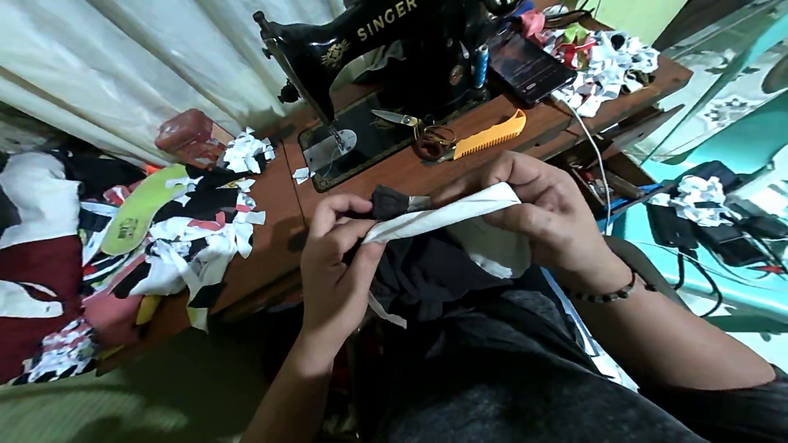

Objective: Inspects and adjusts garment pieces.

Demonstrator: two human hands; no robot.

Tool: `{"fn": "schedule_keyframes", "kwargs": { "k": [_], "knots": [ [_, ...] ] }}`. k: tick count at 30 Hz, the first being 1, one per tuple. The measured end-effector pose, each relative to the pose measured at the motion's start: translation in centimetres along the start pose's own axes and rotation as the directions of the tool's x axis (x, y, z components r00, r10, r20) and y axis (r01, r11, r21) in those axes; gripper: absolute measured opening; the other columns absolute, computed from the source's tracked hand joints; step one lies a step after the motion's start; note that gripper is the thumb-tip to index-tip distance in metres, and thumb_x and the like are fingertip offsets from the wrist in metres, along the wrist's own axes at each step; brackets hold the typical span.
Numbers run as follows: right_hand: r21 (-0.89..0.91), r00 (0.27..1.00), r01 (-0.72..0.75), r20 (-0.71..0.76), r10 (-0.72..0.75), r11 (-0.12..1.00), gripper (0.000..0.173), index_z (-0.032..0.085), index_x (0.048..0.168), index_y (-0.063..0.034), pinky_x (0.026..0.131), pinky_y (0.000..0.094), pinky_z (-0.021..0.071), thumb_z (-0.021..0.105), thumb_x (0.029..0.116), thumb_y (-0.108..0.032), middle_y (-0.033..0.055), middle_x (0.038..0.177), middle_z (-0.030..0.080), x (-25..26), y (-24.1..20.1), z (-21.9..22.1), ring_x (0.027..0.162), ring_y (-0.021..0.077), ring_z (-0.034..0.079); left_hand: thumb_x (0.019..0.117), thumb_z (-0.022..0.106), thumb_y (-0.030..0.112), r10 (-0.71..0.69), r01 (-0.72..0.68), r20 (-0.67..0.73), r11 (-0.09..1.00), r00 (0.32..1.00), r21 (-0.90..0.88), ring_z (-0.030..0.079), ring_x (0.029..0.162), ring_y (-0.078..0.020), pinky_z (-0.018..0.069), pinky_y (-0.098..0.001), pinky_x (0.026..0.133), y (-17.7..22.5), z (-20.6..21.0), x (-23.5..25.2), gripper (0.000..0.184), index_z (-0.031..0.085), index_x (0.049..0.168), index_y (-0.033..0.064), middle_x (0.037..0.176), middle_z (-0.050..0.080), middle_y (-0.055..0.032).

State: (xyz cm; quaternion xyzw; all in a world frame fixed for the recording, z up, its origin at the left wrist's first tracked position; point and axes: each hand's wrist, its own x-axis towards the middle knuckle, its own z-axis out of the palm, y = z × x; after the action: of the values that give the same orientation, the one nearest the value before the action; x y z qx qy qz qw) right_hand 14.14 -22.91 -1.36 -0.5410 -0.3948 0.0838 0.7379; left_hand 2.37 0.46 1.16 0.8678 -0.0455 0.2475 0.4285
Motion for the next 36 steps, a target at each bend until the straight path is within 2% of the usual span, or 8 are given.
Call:
{"fn": "schedule_keyframes", "kwargs": {
  "k": [4,11,15,18,22,28,32,36],
  "knots": [
    [-0.003,0.994,-0.072,-0.083,0.071,0.997,0.007,0.058,0.099,-0.0132,0.049,0.0141,0.046,0.056,0.0956,-0.008,-0.0035,0.074,0.059,0.1,0.0,0.7,0.059,0.0008,0.055,0.1019,0.054,0.023,-0.075,0.081,0.067,0.991,0.995,-0.107,0.059,0.105,-0.0057,0.053,-0.0215,0.084,0.1,0.0,-0.1,0.029,0.071,0.08,0.0132,0.116,0.062,0.004],
    [0.07,0.99,-0.11,-0.081,0.116,0.991,0.029,0.055,0.125,-0.0143,0.054,0.0175,0.0522,0.049,0.0974,-0.004,-0.0002,0.092,0.065,0.5,0.2,1.2,0.068,0.0044,0.061,0.1032,0.052,0.02,-0.192,0.219,0.127,0.939,0.973,-0.264,0.062,0.1,-0.0092,0.0555,-0.026,0.083,0.1,0.2,0.1,0.029,0.074,0.087,0.0116,0.111,0.065,0.0016],
    [-0.224,0.995,0.0,0.1,0.023,0.975,0.069,0.048,0.145,-0.0057,0.068,0.0214,0.0583,0.074,0.0819,-0.015,0.0017,0.101,0.065,1.1,-0.5,1.2,0.083,0.008,0.065,0.1018,0.052,0.018,-0.167,0.204,0.151,0.94,0.974,-0.275,0.062,0.104,-0.0106,0.0554,-0.0272,0.086,0.3,0.5,0.2,0.027,0.075,0.09,0.0109,0.115,0.065,0.0008],
    [-0.464,0.982,0.119,0.185,-0.036,0.878,0.055,0.067,0.126,-0.0059,0.08,0.0232,0.0605,0.088,0.0776,-0.022,0.0016,0.107,0.067,1.1,-0.8,2.2,0.094,0.0077,0.066,0.1013,0.054,0.018,-0.115,0.149,0.164,0.965,0.98,-0.214,0.061,0.102,-0.009,0.0558,-0.0244,0.083,0.6,0.8,0.1,0.025,0.076,0.09,0.012,0.114,0.063,0.0015],
    [-0.533,0.968,0.249,0.139,-0.207,0.808,0.006,0.071,0.087,-0.0037,0.068,0.0196,0.0528,0.072,0.0816,-0.002,0.003,0.086,0.063,0.8,0.3,2.6,0.08,0.007,0.061,0.0919,0.075,0.026,-0.124,0.182,0.179,0.917,0.976,-0.355,0.064,0.102,-0.0109,0.0601,-0.0247,0.081,1.4,0.7,-0.1,0.022,0.075,0.109,0.0118,0.12,0.062,-0.0006],
    [-0.446,0.908,0.405,0.097,-0.407,0.798,0.006,0.061,0.082,-0.0011,0.077,0.0222,0.0544,0.067,0.0826,0.0,0.009,0.092,0.061,-0.1,1.7,2.2,0.09,0.0116,0.061,0.0874,0.08,0.039,-0.369,0.501,0.339,0.612,0.865,-0.613,0.068,0.093,-0.009,0.0598,-0.0303,0.084,-0.6,0.7,-0.7,0.033,0.068,0.111,0.0194,0.104,0.069,0.0016],
    [-0.454,0.866,0.486,0.135,-0.481,0.746,0.012,0.057,0.086,-0.0029,0.082,0.0262,0.056,0.068,0.086,-0.006,0.0118,0.096,0.061,-0.8,2.6,2.1,0.096,0.0159,0.063,0.0936,0.074,0.035,-0.217,0.523,0.51,0.611,0.832,-0.594,0.07,0.095,-0.0046,0.0582,-0.0266,0.09,-0.4,1.4,-1.2,0.023,0.076,0.103,0.0145,0.099,0.075,0.0044],
    [-0.507,0.844,0.513,0.149,-0.516,0.693,0.011,0.057,0.086,-0.004,0.084,0.027,0.0554,0.068,0.0867,-0.005,0.0119,0.098,0.061,-1.5,3.1,2.0,0.099,0.0172,0.062,0.0969,0.07,0.016,-0.207,0.426,0.397,0.666,0.894,-0.613,0.07,0.099,-0.0112,0.0588,-0.0319,0.092,0.0,1.8,-1.1,0.015,0.077,0.106,0.0063,0.104,0.075,-0.0042]
  ]
}}
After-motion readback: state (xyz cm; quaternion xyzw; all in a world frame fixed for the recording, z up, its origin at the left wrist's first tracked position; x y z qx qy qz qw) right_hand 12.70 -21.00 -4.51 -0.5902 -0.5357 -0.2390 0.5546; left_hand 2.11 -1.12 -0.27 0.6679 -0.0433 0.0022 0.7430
